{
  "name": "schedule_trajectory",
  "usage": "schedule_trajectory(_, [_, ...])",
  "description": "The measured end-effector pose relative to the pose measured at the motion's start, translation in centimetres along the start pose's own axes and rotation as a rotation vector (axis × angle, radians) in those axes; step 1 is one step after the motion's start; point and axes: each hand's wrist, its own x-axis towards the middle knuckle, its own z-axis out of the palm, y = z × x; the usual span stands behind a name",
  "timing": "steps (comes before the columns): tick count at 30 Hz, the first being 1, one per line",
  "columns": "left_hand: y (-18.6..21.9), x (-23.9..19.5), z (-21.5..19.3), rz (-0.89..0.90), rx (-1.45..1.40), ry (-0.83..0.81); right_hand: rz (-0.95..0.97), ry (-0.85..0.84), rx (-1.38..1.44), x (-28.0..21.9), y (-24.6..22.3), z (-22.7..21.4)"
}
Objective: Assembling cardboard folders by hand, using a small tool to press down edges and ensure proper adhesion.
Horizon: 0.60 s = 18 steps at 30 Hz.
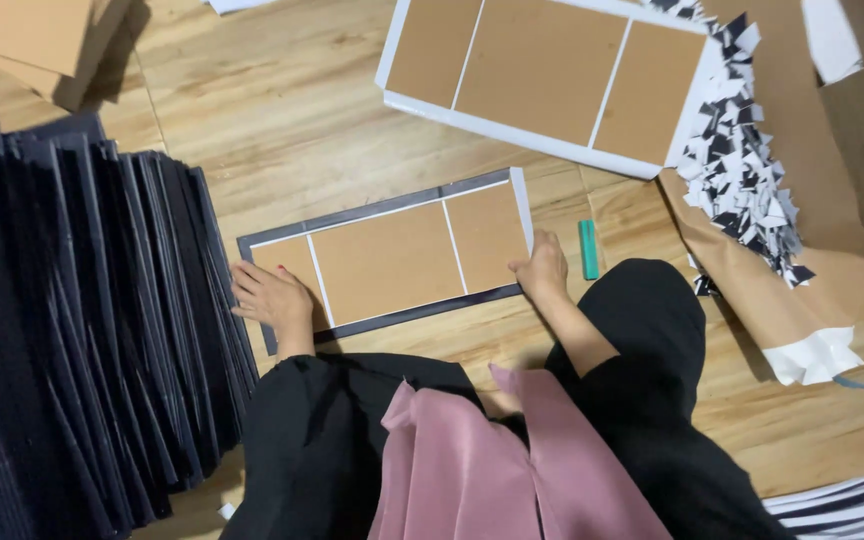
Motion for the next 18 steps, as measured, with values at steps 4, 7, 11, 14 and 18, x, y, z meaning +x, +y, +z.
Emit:
schedule_trajectory(4, [7.5, -3.3, -5.4, 0.121, -0.162, -0.115, 0.025, -0.031, 0.129, -3.4, -7.2, -5.4])
schedule_trajectory(7, [12.7, -7.3, -4.2, 0.693, -0.283, -0.504, -0.084, -0.005, 0.047, -2.6, -6.3, -3.8])
schedule_trajectory(11, [16.1, -11.0, -1.8, 1.197, -0.107, -0.671, -0.079, -0.109, 0.091, -2.8, -7.6, -5.9])
schedule_trajectory(14, [17.8, -10.5, -0.7, 1.206, 0.032, -0.588, -0.137, -0.18, 0.071, -2.0, -7.8, -6.6])
schedule_trajectory(18, [19.6, -10.3, -0.5, 1.126, 0.132, -0.506, -0.218, -0.25, -0.092, -1.0, -5.3, -4.2])
